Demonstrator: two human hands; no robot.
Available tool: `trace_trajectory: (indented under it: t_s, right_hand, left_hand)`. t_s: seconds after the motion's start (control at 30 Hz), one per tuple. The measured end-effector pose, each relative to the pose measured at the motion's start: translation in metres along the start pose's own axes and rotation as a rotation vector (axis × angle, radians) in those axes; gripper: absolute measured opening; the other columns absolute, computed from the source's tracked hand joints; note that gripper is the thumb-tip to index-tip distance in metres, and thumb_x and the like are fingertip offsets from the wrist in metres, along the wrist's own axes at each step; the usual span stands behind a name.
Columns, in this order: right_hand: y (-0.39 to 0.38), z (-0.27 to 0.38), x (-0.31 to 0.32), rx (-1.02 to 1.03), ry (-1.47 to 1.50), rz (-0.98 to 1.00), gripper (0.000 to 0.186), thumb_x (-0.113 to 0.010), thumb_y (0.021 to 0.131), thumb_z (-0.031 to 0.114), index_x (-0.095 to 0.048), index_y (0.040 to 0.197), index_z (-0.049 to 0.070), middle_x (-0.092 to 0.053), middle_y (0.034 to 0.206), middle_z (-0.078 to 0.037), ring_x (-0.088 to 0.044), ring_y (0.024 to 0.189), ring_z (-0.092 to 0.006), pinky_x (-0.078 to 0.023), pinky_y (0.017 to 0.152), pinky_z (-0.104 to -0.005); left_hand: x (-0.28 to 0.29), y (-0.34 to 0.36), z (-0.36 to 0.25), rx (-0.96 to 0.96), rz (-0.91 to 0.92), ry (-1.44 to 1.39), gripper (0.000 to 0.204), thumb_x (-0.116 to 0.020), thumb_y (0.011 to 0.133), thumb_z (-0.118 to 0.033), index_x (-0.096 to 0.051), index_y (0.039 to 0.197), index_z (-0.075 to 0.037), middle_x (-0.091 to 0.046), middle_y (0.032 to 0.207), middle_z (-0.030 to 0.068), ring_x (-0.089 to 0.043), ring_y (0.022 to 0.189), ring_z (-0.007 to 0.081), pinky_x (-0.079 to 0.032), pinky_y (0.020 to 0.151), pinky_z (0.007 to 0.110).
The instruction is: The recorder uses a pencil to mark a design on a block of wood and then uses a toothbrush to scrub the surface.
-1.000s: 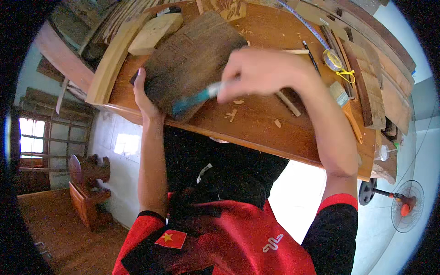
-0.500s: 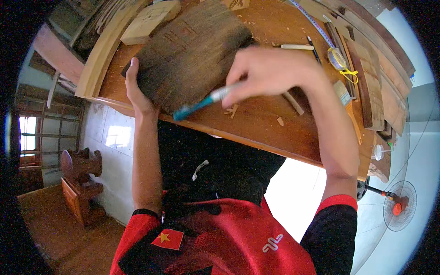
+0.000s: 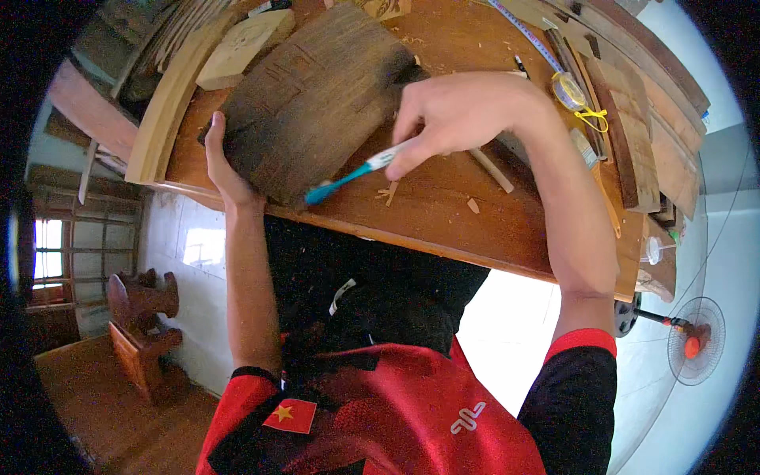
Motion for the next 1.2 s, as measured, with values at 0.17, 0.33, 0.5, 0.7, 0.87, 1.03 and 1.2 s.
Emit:
trace_trajectory:
  t_s: [0.17,0.33,0.5,0.7,0.87,1.03,1.2]
  right_hand:
    - [-0.010,-0.041,0.020,-0.051,0.090,-0.292,0.037,-0.072,0.095,0.045,-0.080,0.087,0.010,-0.054,0.058,0.005,-0.043,0.054,-0.0063,-0.030,0.050,-0.0287]
    - [-0.011,-0.030,0.003,-0.068,-0.025,0.054,0.061,-0.055,0.101,0.062,-0.075,0.080,0.008,-0.054,0.057,0.002,-0.045,0.054,-0.0109,-0.033,0.050,-0.0348]
    - [0.006,-0.023,-0.007,-0.101,-0.047,-0.271,0.073,-0.039,0.105,0.065,-0.066,0.081,0.001,-0.049,0.057,-0.008,-0.049,0.055,-0.0176,-0.040,0.055,-0.0397]
    - [-0.012,-0.032,0.035,-0.288,-0.099,-0.486,0.078,-0.037,0.104,0.066,-0.073,0.085,0.000,-0.070,0.083,-0.027,-0.070,0.082,-0.0445,-0.054,0.075,-0.0541]
    - [0.013,0.012,-0.012,-0.112,-0.121,-0.476,0.073,-0.039,0.108,0.056,-0.069,0.079,-0.004,-0.063,0.071,-0.029,-0.066,0.071,-0.0449,-0.052,0.070,-0.0526]
    - [-0.008,-0.021,0.028,-0.317,-0.198,-0.546,0.080,-0.032,0.106,0.061,-0.070,0.081,-0.004,-0.070,0.082,-0.028,-0.071,0.086,-0.0464,-0.056,0.081,-0.0563]
    - [-0.005,-0.004,0.020,-0.307,-0.188,-0.621,0.045,-0.035,0.109,0.042,-0.051,0.116,0.001,-0.070,0.090,-0.026,-0.070,0.087,-0.0445,-0.053,0.078,-0.0592]
  left_hand:
    - [-0.004,-0.001,0.001,0.014,-0.030,0.031,0.057,-0.058,0.098,-0.048,-0.061,0.128,0.001,-0.066,0.119,0.0159,-0.064,0.106,0.0296,-0.051,0.093,0.042]
    - [-0.001,0.000,0.003,-0.009,0.008,0.011,0.057,-0.057,0.099,-0.048,-0.062,0.127,0.001,-0.066,0.119,0.0161,-0.064,0.106,0.0298,-0.051,0.093,0.042]
    - [0.001,0.001,0.002,-0.018,-0.008,0.004,0.056,-0.056,0.099,-0.048,-0.062,0.127,0.001,-0.066,0.119,0.0160,-0.064,0.106,0.0296,-0.051,0.094,0.042]
    - [-0.004,0.001,0.005,-0.044,0.020,-0.004,0.053,-0.058,0.099,-0.046,-0.062,0.123,0.001,-0.067,0.116,0.0154,-0.065,0.104,0.0285,-0.052,0.092,0.040]
    - [0.002,-0.001,0.001,-0.004,0.032,-0.041,0.055,-0.058,0.099,-0.047,-0.062,0.125,0.001,-0.066,0.117,0.0154,-0.064,0.104,0.0289,-0.051,0.093,0.041]
    - [0.002,-0.002,0.008,0.022,0.019,-0.047,0.057,-0.057,0.099,-0.048,-0.061,0.127,0.002,-0.065,0.121,0.0163,-0.062,0.110,0.0300,-0.049,0.097,0.041]
    - [0.013,0.004,0.001,-0.033,0.006,-0.019,0.058,-0.055,0.100,-0.048,-0.061,0.129,0.002,-0.065,0.124,0.0163,-0.062,0.112,0.0299,-0.048,0.098,0.042]
Point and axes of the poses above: each hand's wrist, its own y-axis towards the middle knuckle, its own x-axis out of the back of the hand, z = x × y, the point moved 6 cm from there along y, towards the middle knuckle
